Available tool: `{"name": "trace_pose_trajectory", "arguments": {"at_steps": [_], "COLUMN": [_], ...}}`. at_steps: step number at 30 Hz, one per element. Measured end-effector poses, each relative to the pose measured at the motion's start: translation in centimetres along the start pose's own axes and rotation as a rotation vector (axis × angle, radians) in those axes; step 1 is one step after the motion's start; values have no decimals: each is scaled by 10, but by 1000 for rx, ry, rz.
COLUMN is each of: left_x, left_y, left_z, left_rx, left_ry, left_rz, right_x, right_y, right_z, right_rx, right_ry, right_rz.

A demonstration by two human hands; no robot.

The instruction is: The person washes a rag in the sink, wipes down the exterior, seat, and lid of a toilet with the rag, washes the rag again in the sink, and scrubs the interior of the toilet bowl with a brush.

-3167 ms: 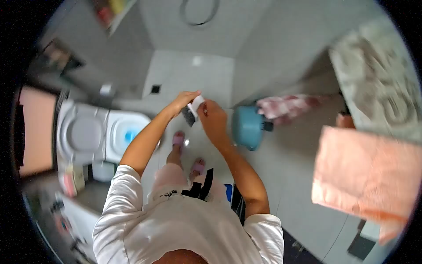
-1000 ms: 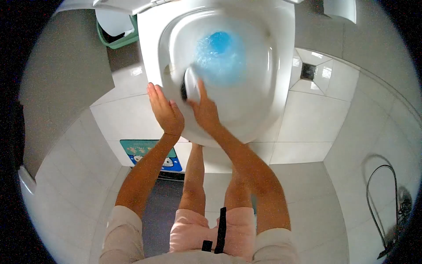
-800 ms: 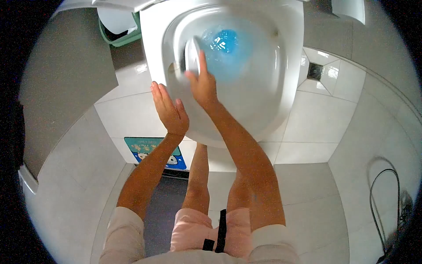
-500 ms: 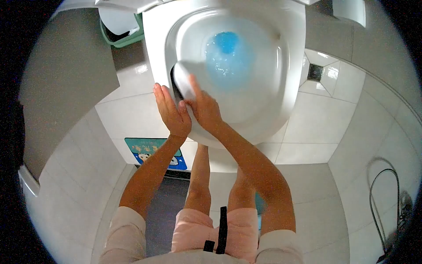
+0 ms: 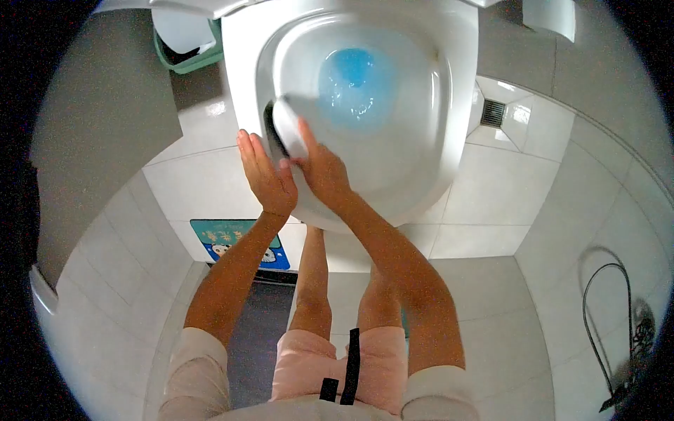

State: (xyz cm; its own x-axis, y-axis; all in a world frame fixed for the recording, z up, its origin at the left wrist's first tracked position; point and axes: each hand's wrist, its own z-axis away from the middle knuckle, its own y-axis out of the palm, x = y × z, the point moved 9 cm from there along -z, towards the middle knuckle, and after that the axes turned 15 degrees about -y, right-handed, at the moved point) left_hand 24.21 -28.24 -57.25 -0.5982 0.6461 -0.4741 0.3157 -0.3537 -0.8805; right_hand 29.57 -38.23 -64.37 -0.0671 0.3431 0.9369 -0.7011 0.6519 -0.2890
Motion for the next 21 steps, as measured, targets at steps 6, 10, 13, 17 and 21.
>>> {"name": "trace_pose_trajectory", "arguments": {"at_steps": [6,10,13,17,21], "left_x": [1,-1,-1,3,5], "left_y": [-4,-6,-5,-4,-7], "left_z": [-1,-1,-4,3,2], "left_rx": [15,3,12,35,46], "left_ry": [-5,2,-12,-16,-27], "left_rz": [48,15,21,37,56], "right_x": [-1,7,4,9,9], "right_y": [11,-2,4,7,6], "right_z": [32,3,31,6,24], "right_rx": [391,159,477,439,453], "right_ry": [69,-8,40,36,-3], "right_rz": [225,155,261,259,288]}}
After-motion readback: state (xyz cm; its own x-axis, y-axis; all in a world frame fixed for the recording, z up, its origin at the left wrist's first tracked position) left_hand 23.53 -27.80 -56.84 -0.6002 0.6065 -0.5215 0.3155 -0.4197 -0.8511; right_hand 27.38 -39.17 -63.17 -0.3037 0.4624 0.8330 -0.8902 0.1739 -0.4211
